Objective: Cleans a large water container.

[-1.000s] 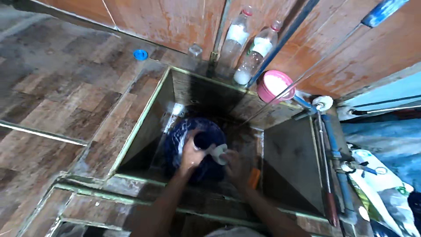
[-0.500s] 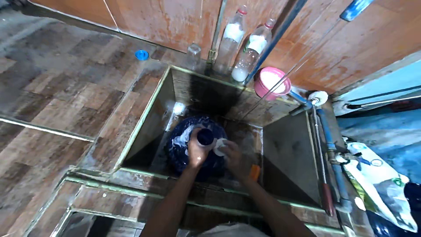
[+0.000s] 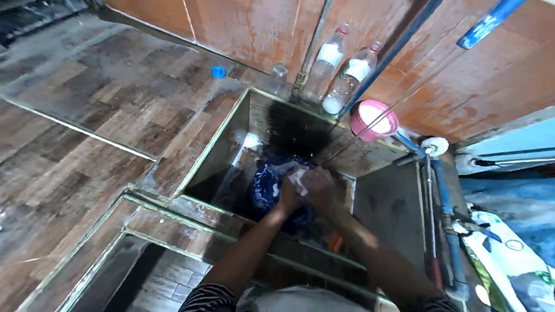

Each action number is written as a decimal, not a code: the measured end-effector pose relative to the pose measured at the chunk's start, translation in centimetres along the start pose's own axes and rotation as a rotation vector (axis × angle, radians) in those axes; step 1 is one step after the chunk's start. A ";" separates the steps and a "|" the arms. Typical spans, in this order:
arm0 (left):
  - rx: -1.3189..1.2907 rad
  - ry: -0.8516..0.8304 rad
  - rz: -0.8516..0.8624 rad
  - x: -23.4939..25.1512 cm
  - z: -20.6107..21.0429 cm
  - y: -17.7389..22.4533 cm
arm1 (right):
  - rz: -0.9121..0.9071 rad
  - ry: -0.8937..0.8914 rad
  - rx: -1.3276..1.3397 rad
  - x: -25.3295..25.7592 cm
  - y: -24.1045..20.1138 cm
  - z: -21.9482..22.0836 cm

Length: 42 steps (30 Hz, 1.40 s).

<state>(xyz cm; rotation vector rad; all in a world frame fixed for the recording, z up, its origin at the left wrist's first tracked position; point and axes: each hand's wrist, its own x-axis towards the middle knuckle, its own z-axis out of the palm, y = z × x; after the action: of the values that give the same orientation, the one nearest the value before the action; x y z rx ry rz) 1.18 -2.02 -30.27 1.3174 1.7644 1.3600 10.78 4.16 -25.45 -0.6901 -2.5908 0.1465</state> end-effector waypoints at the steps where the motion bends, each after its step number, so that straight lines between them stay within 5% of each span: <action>1: 0.010 0.034 -0.042 -0.2 0.4 0.1 | 0.023 -0.074 0.030 1.0 0.5 -0.3; 3: -0.018 0.075 -0.085 0.8 0.2 0.2 | 0.249 -0.245 0.196 3.1 1.4 -1.8; 6: -0.139 0.059 -0.140 3.7 -2.3 -0.4 | 0.549 -0.012 0.365 2.6 3.7 -1.8; 10: -0.409 0.047 -0.153 6.2 -6.7 -1.8 | 0.396 0.071 0.451 -3.5 5.6 2.6; 14: -0.618 -0.096 -0.317 7.6 -8.3 -5.1 | 0.426 -0.293 0.400 3.8 7.5 4.1; 18: -0.659 -0.042 -0.361 8.5 -10.4 -7.3 | 0.759 -0.503 0.575 6.8 13.8 10.4; 20: -0.628 0.132 -0.489 9.1 -12.3 -9.3 | 0.924 -0.509 0.553 0.9 13.8 13.8; 22: -0.558 0.513 -0.590 11.0 -12.6 -12.1 | 0.990 -0.517 0.440 -5.7 12.1 14.4; 24: -0.527 0.731 -0.554 13.5 -11.4 -14.3 | 0.907 -0.446 0.441 -8.0 9.4 12.2; 26: -0.577 0.634 -0.548 14.7 -9.3 -14.7 | 0.613 -0.261 0.465 -6.4 6.5 10.2; 29: -0.694 0.186 -0.537 14.8 -6.2 -13.7 | 0.183 -0.115 0.334 2.4 8.2 10.3; 31: -0.764 -0.053 -0.572 14.1 -4.6 -12.0 | 0.267 -0.383 0.295 8.0 12.6 10.0; 33: -0.742 -0.140 -0.615 13.7 -4.1 -10.5 | 0.606 -0.627 0.455 9.4 17.8 9.9; 34: -0.697 -0.137 -0.636 13.6 -4.5 -10.3 | 0.780 -0.601 0.491 7.6 19.5 10.4; 36: -0.548 -0.052 -0.719 13.3 -5.9 -11.4 | 0.993 -0.506 0.350 -0.2 20.1 12.1; 38: -0.573 0.302 -0.809 14.1 -5.8 -16.0 | 1.065 -0.481 0.215 -6.5 17.3 12.3; 40: -0.494 0.662 -0.911 14.3 -5.7 -19.6 | 0.873 -0.462 0.188 -9.5 12.6 11.3; 42: -0.521 0.748 -0.925 14.5 -4.8 -20.8 | 0.536 -0.282 0.333 -8.1 8.8 11.5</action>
<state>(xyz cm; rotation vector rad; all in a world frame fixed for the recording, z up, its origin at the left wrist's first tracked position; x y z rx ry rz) -15.91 9.17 -45.97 -0.3535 1.8493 1.6106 15.79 7.94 -40.88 -1.2881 -2.4719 0.8743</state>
